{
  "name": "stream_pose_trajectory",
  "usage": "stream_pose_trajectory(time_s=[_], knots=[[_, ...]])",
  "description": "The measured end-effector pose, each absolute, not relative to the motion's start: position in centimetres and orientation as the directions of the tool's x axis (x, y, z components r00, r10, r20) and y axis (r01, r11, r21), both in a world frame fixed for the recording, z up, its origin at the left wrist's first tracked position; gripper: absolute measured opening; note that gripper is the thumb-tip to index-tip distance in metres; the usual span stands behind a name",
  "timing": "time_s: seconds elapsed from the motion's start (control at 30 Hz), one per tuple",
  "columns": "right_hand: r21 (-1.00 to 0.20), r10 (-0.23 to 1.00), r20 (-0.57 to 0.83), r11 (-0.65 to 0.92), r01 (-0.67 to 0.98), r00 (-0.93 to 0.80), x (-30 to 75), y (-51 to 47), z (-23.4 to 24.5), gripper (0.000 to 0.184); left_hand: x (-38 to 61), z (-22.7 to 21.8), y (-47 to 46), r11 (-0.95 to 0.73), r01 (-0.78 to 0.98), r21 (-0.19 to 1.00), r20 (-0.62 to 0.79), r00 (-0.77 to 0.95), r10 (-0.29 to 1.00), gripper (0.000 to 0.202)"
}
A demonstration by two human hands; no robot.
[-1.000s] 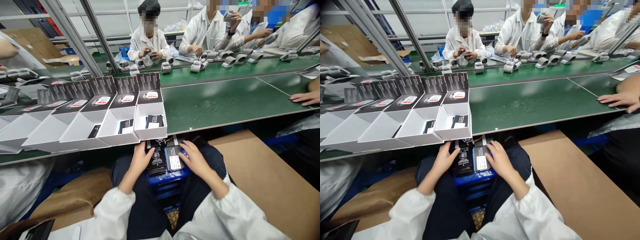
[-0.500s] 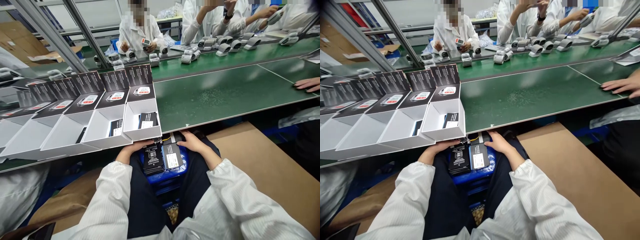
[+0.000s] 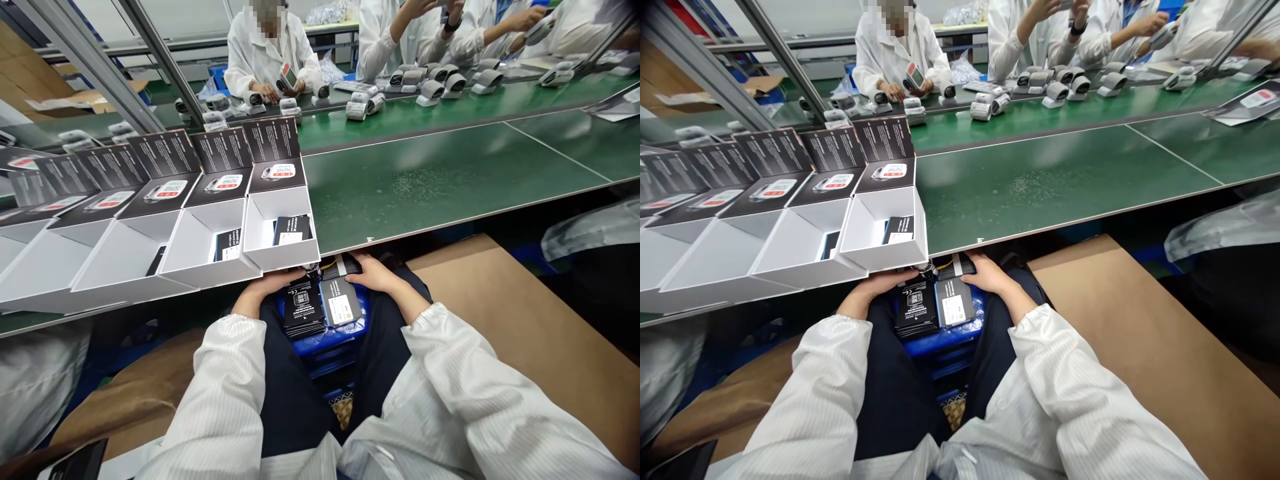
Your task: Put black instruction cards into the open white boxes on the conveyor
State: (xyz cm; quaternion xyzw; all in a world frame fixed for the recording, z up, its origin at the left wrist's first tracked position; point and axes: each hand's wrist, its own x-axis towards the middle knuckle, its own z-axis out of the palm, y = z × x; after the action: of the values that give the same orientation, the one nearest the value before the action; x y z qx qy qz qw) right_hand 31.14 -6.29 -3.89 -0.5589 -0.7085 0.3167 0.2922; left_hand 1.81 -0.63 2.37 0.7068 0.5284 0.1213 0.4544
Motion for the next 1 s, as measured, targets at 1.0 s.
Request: stream_pose_trajectory(time_s=[1.0], knots=[[-0.842, 0.978, -0.134, -0.026, 0.539, -0.161, 30.9, -5.2, -3.7, 0.073, 0.0, 2.2, -0.2, 0.052, 0.684, 0.728, -0.464, 0.436, 0.771, 0.087]])
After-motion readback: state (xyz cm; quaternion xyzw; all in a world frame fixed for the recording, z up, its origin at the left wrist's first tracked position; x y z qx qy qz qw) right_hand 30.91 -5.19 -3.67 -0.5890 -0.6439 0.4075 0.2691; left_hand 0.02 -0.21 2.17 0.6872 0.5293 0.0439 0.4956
